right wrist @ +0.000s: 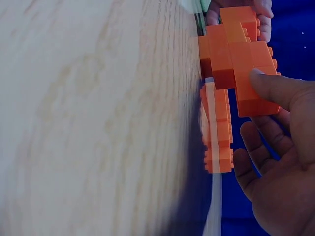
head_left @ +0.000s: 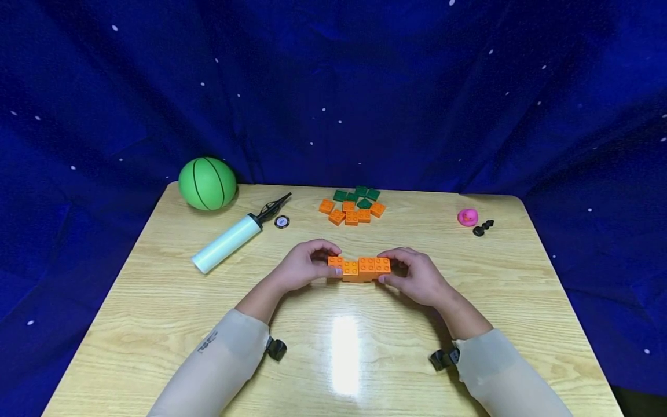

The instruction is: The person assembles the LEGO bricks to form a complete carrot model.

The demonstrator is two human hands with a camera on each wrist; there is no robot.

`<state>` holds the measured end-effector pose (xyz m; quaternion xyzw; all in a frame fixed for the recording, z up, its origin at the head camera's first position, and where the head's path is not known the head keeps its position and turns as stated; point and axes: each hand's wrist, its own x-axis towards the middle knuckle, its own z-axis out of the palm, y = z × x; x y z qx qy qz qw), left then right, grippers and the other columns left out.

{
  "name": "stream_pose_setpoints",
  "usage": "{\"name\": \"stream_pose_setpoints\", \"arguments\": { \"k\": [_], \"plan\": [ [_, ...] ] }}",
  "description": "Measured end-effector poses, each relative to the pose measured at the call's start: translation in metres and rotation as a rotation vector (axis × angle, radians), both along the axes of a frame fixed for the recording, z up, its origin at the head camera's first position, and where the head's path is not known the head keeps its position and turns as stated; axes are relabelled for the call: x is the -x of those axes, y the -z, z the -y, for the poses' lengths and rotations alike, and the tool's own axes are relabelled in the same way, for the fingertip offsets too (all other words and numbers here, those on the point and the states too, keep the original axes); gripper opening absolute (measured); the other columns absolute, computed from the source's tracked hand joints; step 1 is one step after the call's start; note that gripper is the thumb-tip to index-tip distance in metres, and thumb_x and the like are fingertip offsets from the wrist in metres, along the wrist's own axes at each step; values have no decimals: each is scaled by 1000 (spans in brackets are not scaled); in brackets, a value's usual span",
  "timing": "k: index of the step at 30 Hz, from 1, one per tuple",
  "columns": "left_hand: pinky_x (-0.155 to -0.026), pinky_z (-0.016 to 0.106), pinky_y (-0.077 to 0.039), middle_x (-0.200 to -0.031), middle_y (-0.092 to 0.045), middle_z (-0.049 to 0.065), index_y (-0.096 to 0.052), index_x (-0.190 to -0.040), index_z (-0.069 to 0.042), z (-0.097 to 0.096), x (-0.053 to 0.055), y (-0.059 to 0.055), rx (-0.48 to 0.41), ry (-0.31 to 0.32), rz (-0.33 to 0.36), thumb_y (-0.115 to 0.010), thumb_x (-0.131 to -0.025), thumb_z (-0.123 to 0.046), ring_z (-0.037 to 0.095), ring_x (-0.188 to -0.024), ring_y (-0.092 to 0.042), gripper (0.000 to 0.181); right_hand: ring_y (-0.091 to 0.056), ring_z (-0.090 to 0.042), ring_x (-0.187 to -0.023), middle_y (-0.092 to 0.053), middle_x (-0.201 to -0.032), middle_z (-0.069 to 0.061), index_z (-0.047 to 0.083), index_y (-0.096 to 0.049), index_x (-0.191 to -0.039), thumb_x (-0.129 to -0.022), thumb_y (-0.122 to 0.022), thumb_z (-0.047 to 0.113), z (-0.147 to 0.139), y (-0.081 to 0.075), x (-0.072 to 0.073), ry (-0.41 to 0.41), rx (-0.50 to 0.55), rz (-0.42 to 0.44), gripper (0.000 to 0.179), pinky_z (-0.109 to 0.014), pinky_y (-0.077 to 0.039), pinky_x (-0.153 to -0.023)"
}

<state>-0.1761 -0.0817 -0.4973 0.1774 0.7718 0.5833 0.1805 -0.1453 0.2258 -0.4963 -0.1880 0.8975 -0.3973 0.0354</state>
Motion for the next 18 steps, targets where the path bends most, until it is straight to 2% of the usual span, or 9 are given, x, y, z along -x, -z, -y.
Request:
{"name": "stream_pose_setpoints", "arguments": {
  "k": [4,8,12,18],
  "plan": [
    [-93,39,-54,-116,-70,4,-69,-128,-4,1,5,0,-2,-10,8,-83,-91,-25,22,-107,-65,45,-62,-22,-98,-70,-119,1,15,-71,-127,-89,-84,17,0,0,1,0,-3,0,40,-39,-52,-82],
    [-90,38,-55,-110,-72,5,-69,-126,-2,3,12,3,-1,-30,-15,-76,-97,-29,23,-102,-67,41,-63,-21,-101,-70,-120,1,15,-71,-127,-89,-84,17,1,-1,1,-3,5,2,40,-39,-52,-83],
    [-87,37,-55,-106,-72,4,-70,-123,-3,4,20,7,22,-76,-46,-72,-100,-29,21,-99,-67,35,-64,-20,-105,-69,-122,1,16,-72,-128,-89,-84,17,1,-2,1,-6,14,0,41,-40,-53,-86],
    [-85,36,-54,-104,-71,4,-72,-117,-8,6,31,8,58,-140,-81,-73,-100,-24,20,-96,-66,23,-64,-20,-102,-70,-121,1,16,-72,-128,-89,-84,16,2,-2,1,-8,12,-7,41,-39,-53,-84]
  ]
}}
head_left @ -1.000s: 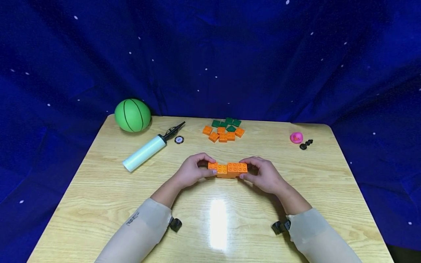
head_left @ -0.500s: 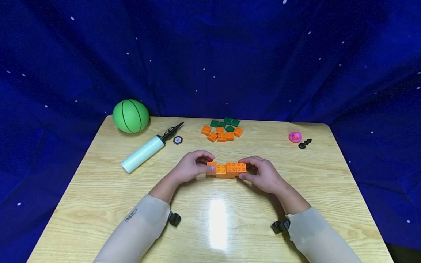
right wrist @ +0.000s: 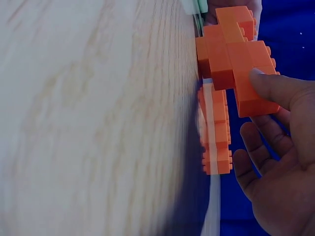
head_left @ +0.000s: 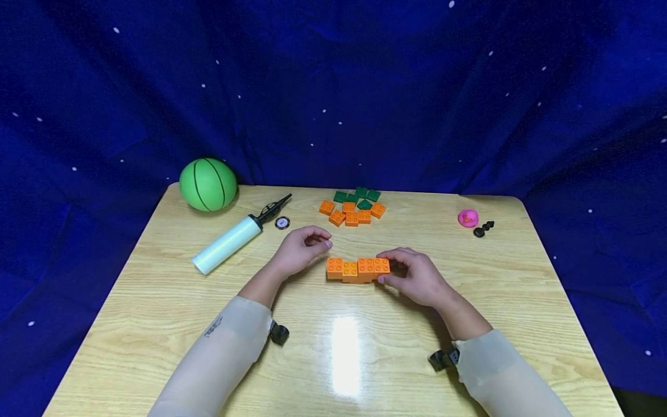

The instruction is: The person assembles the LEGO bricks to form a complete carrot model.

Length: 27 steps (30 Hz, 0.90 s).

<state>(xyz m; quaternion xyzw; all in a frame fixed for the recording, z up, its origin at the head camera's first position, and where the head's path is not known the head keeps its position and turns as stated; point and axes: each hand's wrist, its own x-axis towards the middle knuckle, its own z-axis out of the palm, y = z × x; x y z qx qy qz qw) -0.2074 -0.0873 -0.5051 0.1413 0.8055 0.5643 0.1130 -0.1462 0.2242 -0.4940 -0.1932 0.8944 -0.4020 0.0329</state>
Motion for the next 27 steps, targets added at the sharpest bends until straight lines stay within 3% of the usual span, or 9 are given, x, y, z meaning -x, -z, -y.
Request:
{"name": "stream_pose_setpoints", "arguments": {
  "k": [9,19,27],
  "plan": [
    [-77,32,-56,-105,-71,8,-69,-122,2,-2,23,-4,-12,-49,8,-72,-99,-18,22,-93,-66,30,-63,-21,-102,-70,-121,2,17,-72,-127,-89,-84,16,0,1,1,9,-7,-8,41,-39,-52,-85],
    [-91,39,-53,-112,-68,11,-68,-124,1,-4,50,-9,32,-150,-7,-74,-96,-14,27,-104,-65,32,-64,-19,-111,-70,-124,1,18,-73,-127,-89,-85,17,1,3,3,-5,4,-7,40,-43,-53,-93],
    [-88,40,-56,-129,-62,14,-68,-128,-2,-6,71,-8,87,-183,-4,-77,-91,-13,28,-104,-67,39,-64,-18,-110,-70,-124,1,18,-73,-127,-88,-85,17,1,3,5,6,-5,-2,40,-43,-52,-93]
  ]
}}
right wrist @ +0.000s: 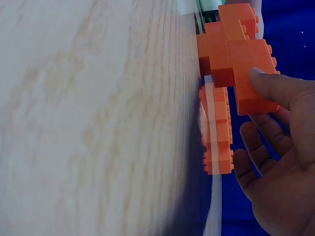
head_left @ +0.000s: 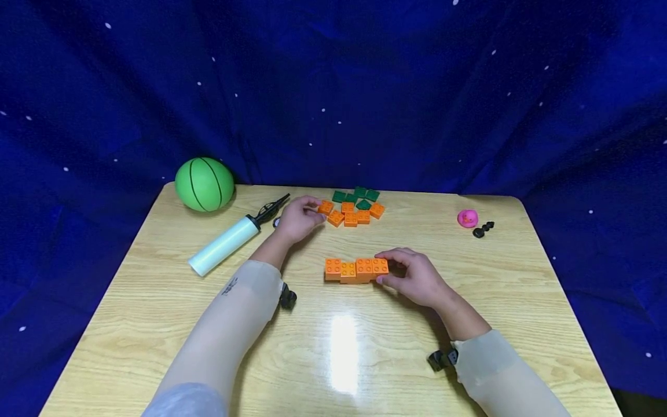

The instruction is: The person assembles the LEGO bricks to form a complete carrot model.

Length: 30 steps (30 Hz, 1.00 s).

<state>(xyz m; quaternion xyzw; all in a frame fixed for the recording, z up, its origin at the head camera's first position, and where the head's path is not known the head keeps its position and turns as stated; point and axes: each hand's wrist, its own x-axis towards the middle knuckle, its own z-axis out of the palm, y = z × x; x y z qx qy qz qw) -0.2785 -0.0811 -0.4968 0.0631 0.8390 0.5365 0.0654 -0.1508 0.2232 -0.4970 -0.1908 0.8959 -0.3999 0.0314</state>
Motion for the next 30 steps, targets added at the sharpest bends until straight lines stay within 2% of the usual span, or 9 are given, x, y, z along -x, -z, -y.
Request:
{"name": "stream_pose_setpoints", "arguments": {
  "k": [6,10,13,18,23,30],
  "plan": [
    [-90,39,-50,-134,-56,14,-68,-132,-7,-2,12,4,110,0,-28,-81,-89,-15,25,-101,-60,45,-63,-18,-108,-70,-124,1,18,-73,-127,-88,-85,17,-1,0,-1,-4,3,-5,41,-42,-53,-91],
    [-91,40,-48,-136,-54,15,-65,-138,-9,-6,18,8,180,30,-51,-79,-91,-13,26,-100,-55,50,-64,-20,-109,-70,-124,0,17,-73,-127,-88,-86,18,0,0,-2,-4,5,-10,41,-43,-53,-91],
    [-94,42,-46,-137,-52,17,-61,-143,-9,-7,20,9,245,56,-71,-75,-93,-8,27,-105,-53,52,-64,-21,-109,-70,-124,-1,16,-73,-127,-88,-86,18,0,-1,-3,-10,5,-20,41,-43,-53,-91],
    [-102,43,-44,-139,-49,16,-56,-149,-13,-7,22,10,336,74,-51,-71,-96,-7,29,-117,-52,56,-64,-23,-111,-70,-124,0,16,-73,-126,-88,-85,19,1,-1,-2,-19,-2,-17,41,-44,-53,-93],
    [-106,44,-43,-139,-50,16,-55,-150,-15,-9,23,12,372,87,-42,-70,-99,-13,31,-123,-51,54,-65,-25,-111,-70,-123,0,16,-73,-126,-88,-86,18,0,-2,-2,-15,-3,-13,40,-44,-53,-93],
    [-104,45,-45,-132,-54,14,-63,-139,-15,-13,23,15,365,73,-54,-72,-99,-17,30,-120,-54,42,-64,-21,-108,-70,-123,0,16,-73,-127,-89,-85,20,-2,-2,-3,-2,-18,2,40,-42,-52,-92]
  ]
}}
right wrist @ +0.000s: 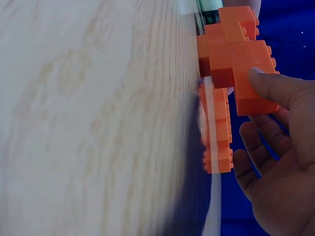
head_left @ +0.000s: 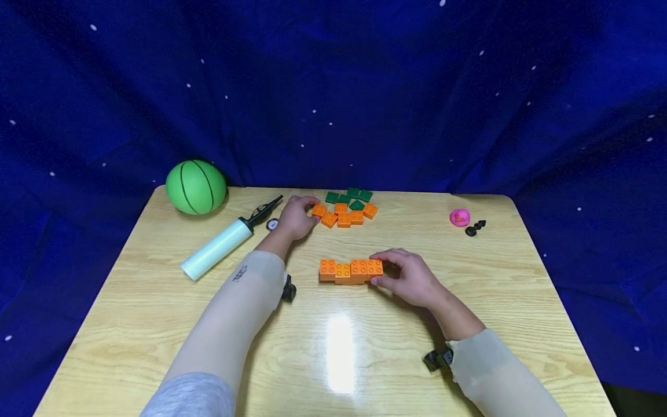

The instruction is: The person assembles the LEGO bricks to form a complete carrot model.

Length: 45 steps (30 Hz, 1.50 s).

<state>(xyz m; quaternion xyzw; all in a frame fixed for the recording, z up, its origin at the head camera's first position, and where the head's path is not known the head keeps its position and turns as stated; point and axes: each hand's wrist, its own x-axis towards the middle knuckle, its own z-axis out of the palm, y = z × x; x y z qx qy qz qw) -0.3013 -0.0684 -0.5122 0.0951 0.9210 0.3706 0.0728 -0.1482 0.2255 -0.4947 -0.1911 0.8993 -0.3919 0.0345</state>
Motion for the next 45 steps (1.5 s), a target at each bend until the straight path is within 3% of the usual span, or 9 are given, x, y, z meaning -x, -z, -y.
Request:
{"name": "stream_pose_setpoints", "arguments": {
  "k": [6,13,26,37,45],
  "plan": [
    [-108,43,-43,-134,-59,13,-65,-132,-11,7,-4,-1,-109,-30,10,-77,-95,-17,30,-124,-56,39,-63,-21,-111,-69,-124,0,16,-72,-128,-89,-85,19,0,0,1,0,-5,5,41,-43,-52,-94],
    [-97,44,-48,-136,-62,14,-64,-129,-12,14,-14,-3,-212,-69,71,-79,-93,-16,28,-108,-60,39,-64,-21,-111,-69,-126,0,17,-71,-129,-89,-84,20,-1,0,-1,3,0,20,42,-44,-52,-93],
    [-78,36,-47,-117,-66,8,-66,-121,-13,24,-29,2,-332,-81,27,-83,-90,-18,20,-84,-54,36,-64,-22,-110,-69,-126,1,17,-71,-130,-89,-84,19,0,0,-3,1,7,21,43,-43,-53,-90],
    [-70,35,-51,-99,-66,6,-66,-123,-14,27,-50,-8,-346,-27,-1,-83,-90,-21,21,-84,-61,37,-64,-20,-110,-69,-125,1,17,-71,-129,-89,-85,20,-1,0,-4,8,3,22,42,-42,-52,-90],
    [-73,39,-52,-98,-69,5,-66,-124,-19,27,-65,-16,-359,3,-1,-83,-91,-26,22,-90,-63,37,-64,-22,-107,-70,-123,0,16,-71,-129,-89,-85,19,-1,0,-4,6,6,9,42,-41,-52,-88]
  ]
}}
